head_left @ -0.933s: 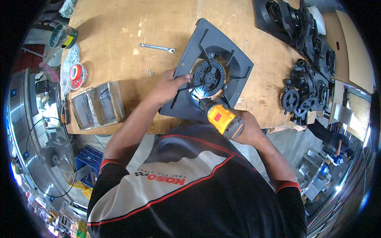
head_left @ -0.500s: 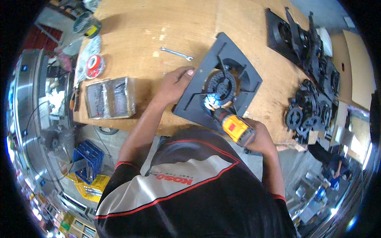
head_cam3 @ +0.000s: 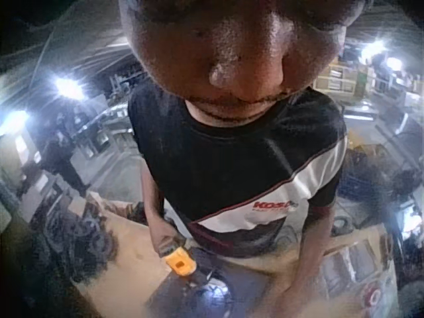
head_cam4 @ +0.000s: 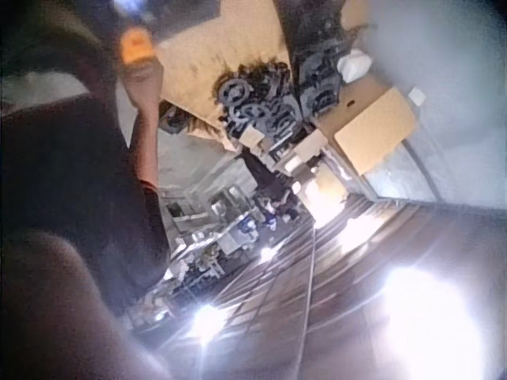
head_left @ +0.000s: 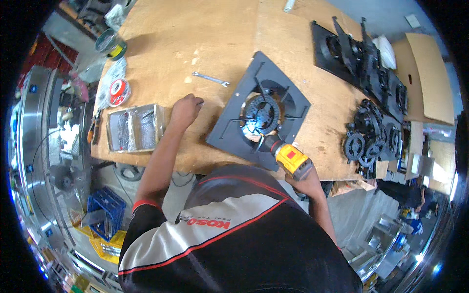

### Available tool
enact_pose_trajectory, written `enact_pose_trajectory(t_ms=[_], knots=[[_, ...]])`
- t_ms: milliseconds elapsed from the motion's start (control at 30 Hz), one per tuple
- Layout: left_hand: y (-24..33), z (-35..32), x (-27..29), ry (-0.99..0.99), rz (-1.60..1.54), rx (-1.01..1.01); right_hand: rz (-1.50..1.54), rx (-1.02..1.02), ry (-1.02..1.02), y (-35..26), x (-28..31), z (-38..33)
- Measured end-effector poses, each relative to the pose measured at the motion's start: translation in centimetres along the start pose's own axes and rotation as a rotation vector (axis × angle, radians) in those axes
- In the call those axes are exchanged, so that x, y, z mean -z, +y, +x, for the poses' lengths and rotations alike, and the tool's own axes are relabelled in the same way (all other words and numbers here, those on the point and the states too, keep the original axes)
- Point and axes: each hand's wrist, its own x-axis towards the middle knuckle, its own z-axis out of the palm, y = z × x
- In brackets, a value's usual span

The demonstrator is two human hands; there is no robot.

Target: The person assembles gas burner units on a workbench. They place burner heads onto square bases, insert screws, and use a cordless drill to fasten them. The person repeats this process for multiple units, stacking completed assemblies on the table.

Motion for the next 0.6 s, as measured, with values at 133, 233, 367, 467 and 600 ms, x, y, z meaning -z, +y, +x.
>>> enact_pose_trajectory(t_ms=[133, 233, 367, 467, 600], knots=[[1.3, 0.0, 1.6, -0.047, 0.052, -0.061, 0.08, -0.048, 0.14, 0.4, 0.7, 2.0], [1.3, 1.2, 0.8, -0.06, 0.096, -0.095, 0.167, -0.087, 0.171, -0.1, 1.9, 4.4], [3.8, 3.5, 0.3, -0.12, -0.192, 0.013, 0.33, -0.145, 0.134, -0.3, 3.6, 7.8], [6.0, 6.9, -3.0, -0.101, -0.676, 0.098, 0.426, -0.154, 0.022, -2.8, 5.1, 9.6], [9.7, 10.9, -8.0, -0.347, -1.539, 0.428, 0.489, -0.176, 0.046, -1.5, 5.6, 10.9]])
